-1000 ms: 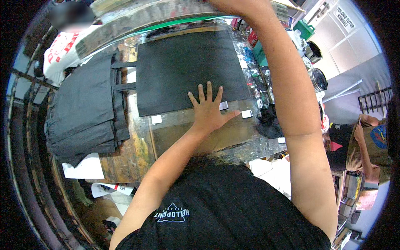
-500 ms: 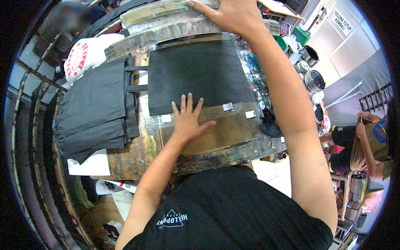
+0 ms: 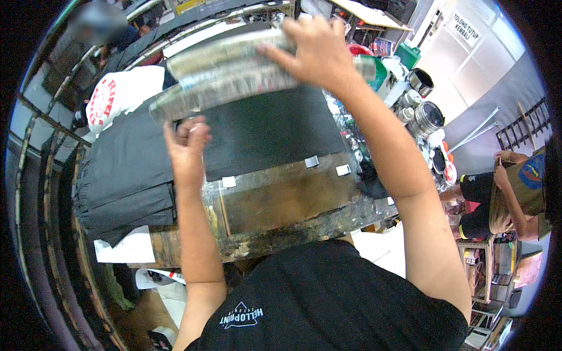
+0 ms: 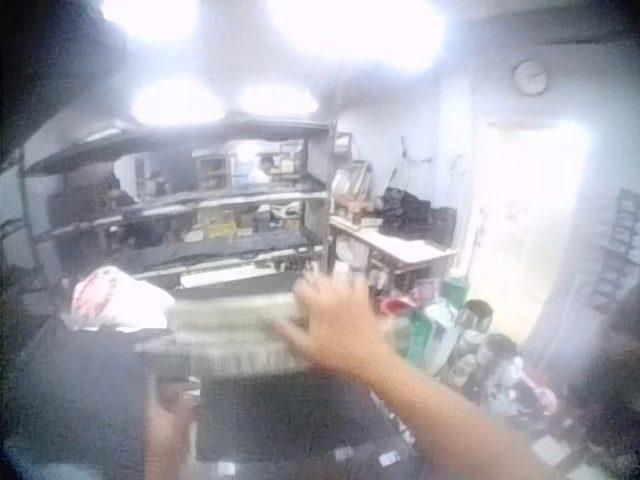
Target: The person prints logos onto black tote bags by positioning each bag on a flat surface, lowering a screen frame over it, and pulling a squeegee across the screen to apply green ink. They repeat this process for multiple bags, lifting the frame and stacking the finished items after each print.
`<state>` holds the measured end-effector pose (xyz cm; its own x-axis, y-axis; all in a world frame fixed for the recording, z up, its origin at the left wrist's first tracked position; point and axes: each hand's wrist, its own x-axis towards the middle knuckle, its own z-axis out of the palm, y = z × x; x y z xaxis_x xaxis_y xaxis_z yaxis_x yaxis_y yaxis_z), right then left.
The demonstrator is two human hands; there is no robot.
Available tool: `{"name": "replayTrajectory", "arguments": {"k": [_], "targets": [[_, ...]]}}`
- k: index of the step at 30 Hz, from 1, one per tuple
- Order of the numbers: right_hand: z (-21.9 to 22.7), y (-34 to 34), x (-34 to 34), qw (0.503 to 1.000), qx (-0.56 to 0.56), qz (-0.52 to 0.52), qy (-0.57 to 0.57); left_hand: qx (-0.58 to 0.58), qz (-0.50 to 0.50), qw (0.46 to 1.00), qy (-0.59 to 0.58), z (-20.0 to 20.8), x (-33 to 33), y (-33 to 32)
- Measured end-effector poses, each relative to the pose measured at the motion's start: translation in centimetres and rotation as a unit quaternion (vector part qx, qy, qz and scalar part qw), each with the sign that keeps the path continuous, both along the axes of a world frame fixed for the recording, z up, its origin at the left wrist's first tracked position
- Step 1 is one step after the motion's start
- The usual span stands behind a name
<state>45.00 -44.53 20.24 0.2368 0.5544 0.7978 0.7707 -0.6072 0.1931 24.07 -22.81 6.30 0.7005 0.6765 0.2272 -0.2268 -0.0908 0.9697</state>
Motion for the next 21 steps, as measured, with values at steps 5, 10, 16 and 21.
{"name": "replayTrajectory", "arguments": {"k": [5,10,16,21], "targets": [[-4.3,-3.3,-4.5,0.978,-0.154,0.024,0.141,0.037,0.016,0.998,0.051,-1.3,-4.4,1.0],[-14.0,-2.4,-6.0,0.972,-0.174,0.02,0.155,0.183,0.089,0.974,0.104,-11.1,-7.8,-0.7],[-14.9,-1.8,-4.8,0.942,-0.2,0.035,0.266,0.331,0.136,0.914,0.191,-14.3,-9.0,-1.3],[-12.7,-2.0,-5.9,0.936,-0.211,0.045,0.277,0.291,0.135,0.916,0.242,-13.9,-9.2,-1.5]]}}
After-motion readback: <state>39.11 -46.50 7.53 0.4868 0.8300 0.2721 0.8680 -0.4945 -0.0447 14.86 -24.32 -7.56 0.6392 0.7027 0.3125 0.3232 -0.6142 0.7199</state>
